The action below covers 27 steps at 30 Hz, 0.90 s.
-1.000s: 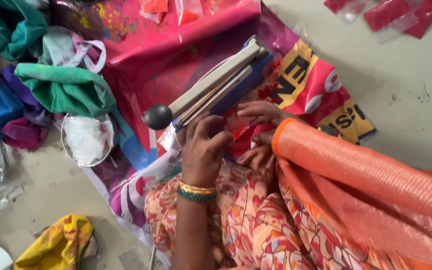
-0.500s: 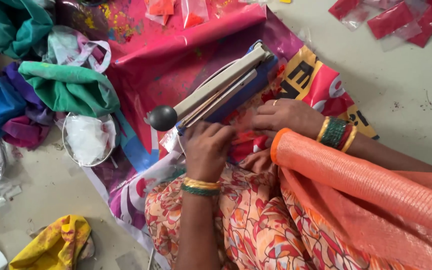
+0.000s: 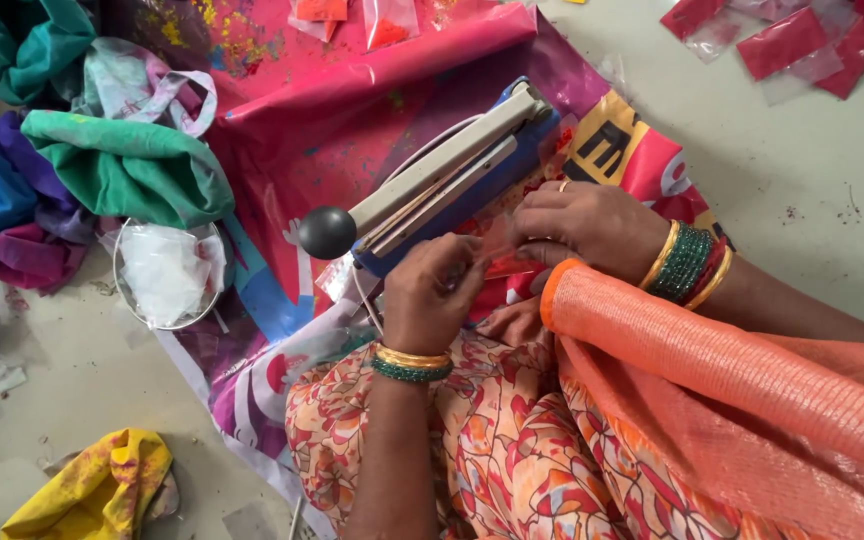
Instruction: The person seals small plastic packets containing colored powder using a manual heat sealer.
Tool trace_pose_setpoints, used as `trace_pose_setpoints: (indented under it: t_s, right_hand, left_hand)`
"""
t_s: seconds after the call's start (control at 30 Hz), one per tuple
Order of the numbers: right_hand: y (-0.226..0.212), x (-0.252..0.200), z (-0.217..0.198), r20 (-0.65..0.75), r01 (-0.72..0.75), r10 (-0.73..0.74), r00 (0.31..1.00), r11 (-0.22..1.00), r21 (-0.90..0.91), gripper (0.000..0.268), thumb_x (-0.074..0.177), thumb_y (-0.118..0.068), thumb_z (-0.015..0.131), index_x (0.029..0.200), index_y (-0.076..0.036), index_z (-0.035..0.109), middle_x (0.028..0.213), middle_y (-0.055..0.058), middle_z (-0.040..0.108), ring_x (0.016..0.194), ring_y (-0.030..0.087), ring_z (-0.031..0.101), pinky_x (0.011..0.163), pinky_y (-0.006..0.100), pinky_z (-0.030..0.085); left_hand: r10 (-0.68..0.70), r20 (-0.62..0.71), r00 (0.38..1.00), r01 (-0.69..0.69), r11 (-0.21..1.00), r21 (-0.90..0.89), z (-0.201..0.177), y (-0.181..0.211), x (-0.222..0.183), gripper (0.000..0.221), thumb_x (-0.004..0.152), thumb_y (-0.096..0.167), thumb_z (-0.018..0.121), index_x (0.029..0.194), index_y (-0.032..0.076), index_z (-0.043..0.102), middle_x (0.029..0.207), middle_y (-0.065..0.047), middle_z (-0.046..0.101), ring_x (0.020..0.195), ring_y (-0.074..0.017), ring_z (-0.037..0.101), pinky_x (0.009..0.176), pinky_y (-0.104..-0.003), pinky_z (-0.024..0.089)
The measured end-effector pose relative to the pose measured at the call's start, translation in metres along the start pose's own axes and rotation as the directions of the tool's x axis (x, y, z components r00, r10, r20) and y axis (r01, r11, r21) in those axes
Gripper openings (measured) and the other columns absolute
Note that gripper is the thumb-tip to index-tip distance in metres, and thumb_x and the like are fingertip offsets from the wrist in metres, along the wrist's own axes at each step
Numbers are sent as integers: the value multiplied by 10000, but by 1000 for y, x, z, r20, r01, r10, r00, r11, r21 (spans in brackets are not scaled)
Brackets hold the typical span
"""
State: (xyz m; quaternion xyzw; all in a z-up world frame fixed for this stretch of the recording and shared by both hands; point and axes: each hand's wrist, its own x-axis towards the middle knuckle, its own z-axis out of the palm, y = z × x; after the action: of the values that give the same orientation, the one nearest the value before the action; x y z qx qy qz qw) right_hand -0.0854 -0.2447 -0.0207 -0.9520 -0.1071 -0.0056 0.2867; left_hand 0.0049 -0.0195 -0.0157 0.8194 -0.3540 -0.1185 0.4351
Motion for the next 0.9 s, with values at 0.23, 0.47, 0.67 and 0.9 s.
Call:
trace_pose_setpoints:
  t_s: [0.23, 0.47, 0.67, 0.9]
  right_hand:
    - [3, -4, 57, -125, 37, 183, 975, 422, 906, 579, 893, -53, 738, 1395, -138, 461, 1196, 28, 647, 1149, 122, 645, 958, 298, 565]
    - [-19, -10, 99, 372, -183, 400, 838, -436, 881, 340, 897, -9, 685, 1235, -32, 651, 1070, 164, 750, 949, 284, 751, 783, 443, 655]
    - [-19, -7, 109, 423, -182, 413, 807, -507, 843, 308, 902, -41, 674, 1211, -47, 677, 1045, 166, 766, 920, 303, 762, 773, 454, 660]
    - [8, -6, 147, 430, -188, 433, 792, -497, 847, 289, 921, -49, 679, 1209, -62, 664, 1061, 148, 763, 912, 307, 752, 782, 431, 649]
  left_hand:
    - [-166, -90, 982, 112, 895, -431, 21, -15, -12, 189, 948, -31, 721, 1101, 42, 638, 1016, -57, 793, 933, -53, 719, 781, -214, 578]
    - [-319, -42, 947, 157, 571, -805, 27, -31, -16, 427, 953, -113, 653, 1340, 11, 521, 1078, -122, 765, 1007, -127, 713, 907, -258, 576]
    - [-342, -42, 939, 171, 568, -805, 19, -35, -16, 454, 948, -103, 657, 1361, 23, 515, 1063, -120, 765, 978, -121, 717, 895, -263, 590]
    - [-327, -207, 922, 141, 782, -607, 4, -25, -23, 437, 914, -15, 717, 1318, 53, 562, 991, -56, 765, 916, -84, 715, 818, -220, 591]
